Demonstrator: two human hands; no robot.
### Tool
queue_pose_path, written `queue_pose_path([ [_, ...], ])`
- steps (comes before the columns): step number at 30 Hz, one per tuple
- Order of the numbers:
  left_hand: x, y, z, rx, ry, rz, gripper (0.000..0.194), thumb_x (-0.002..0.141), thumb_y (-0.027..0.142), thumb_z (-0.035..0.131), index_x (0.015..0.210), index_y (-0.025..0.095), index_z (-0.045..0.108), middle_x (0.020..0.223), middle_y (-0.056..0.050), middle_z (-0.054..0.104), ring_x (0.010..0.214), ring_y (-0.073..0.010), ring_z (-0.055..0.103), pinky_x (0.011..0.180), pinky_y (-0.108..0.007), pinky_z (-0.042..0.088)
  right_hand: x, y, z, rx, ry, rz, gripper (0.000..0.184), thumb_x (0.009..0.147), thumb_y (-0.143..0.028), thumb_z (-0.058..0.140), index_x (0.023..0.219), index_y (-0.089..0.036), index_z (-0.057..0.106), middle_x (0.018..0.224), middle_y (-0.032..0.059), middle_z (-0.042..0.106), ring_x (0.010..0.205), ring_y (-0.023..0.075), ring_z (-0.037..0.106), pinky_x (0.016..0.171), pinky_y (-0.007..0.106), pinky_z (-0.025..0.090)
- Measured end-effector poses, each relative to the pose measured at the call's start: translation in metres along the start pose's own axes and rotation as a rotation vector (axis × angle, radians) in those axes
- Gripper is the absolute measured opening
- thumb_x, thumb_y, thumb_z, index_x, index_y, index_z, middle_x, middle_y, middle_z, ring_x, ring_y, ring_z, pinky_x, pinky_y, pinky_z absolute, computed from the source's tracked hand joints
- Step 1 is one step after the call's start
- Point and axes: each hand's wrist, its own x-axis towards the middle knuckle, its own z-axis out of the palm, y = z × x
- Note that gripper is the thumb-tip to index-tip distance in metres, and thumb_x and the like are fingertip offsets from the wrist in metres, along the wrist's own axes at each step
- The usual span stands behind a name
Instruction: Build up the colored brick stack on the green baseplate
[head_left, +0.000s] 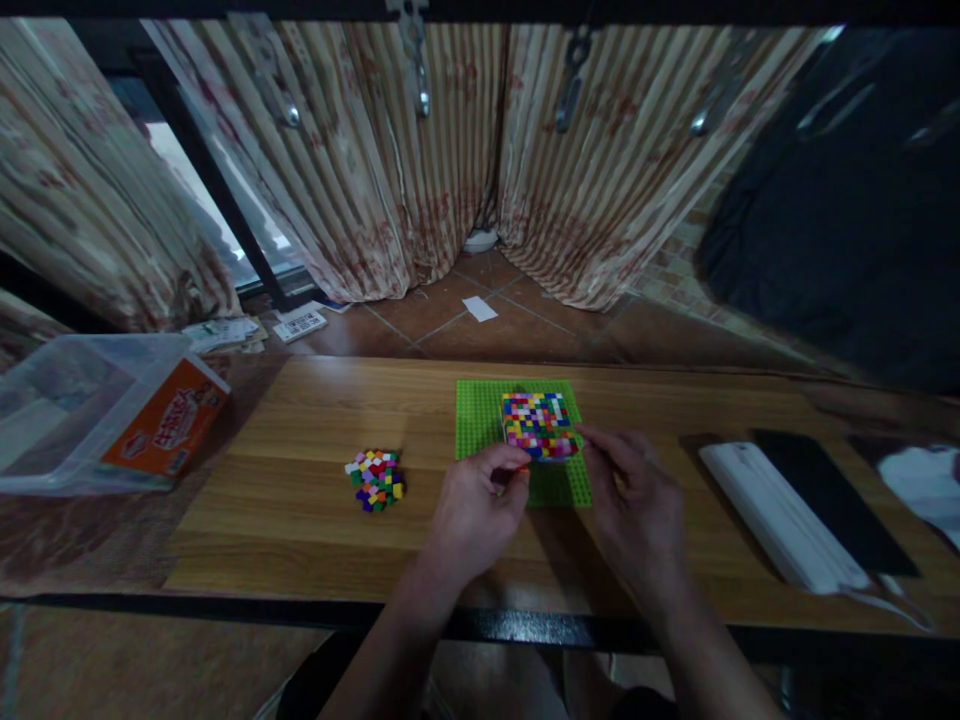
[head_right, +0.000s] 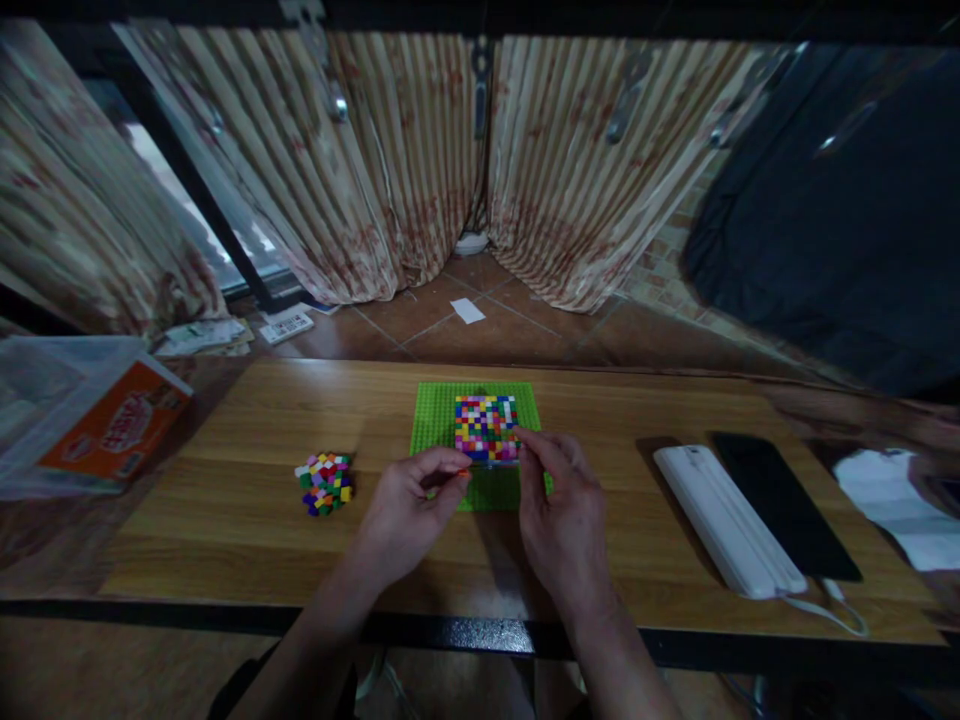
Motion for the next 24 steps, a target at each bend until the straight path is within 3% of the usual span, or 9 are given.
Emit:
queue_pose_path([
  [6, -0.001, 0.0, 0.005, -0.014, -0.123, -0.056, 0.024, 0.083, 0.016, 0.058, 0.104, 0.017, 0.069, 0.086, -0.005, 0.073, 0.076, -0.0165, 0.067, 0.069, -0.027, 0.052, 0.003, 0.01, -0.004, 0.01, 0.037, 0.127, 0.021, 0.093, -0.035, 0.058, 0.097, -0.021, 0.073, 0.095, 0.0065, 0.073, 0.085, 0.0215, 0.068, 0.078, 0.037, 0.055],
  [13, 0.0, -0.003, 0.008, -0.032, -0.157, -0.048, 0.039, 0.082, 0.016, 0.058, 0.121, 0.019, 0.065, 0.087, -0.004, 0.072, 0.074, -0.0162, 0.066, 0.067, -0.027, 0.05, -0.002, 0.011, 0.009, 0.001, -0.033, -0.021, 0.014, 0.091, -0.03, 0.063, 0.092, -0.027, 0.076, 0.099, 0.0051, 0.073, 0.099, 0.0238, 0.065, 0.088, 0.043, 0.052],
  [24, -0.001, -0.009, 0.016, 0.029, -0.191, -0.036, 0.043, 0.083, 0.016, 0.054, 0.125, 0.017, 0.064, 0.088, -0.006, 0.071, 0.072, -0.0164, 0.064, 0.066, -0.028, 0.049, 0.004, 0.02, 0.02, 0.031, 0.019, 0.046, 0.014, 0.089, -0.032, 0.064, 0.088, -0.024, 0.075, 0.1, 0.0064, 0.067, 0.095, 0.0225, 0.065, 0.083, 0.04, 0.053],
])
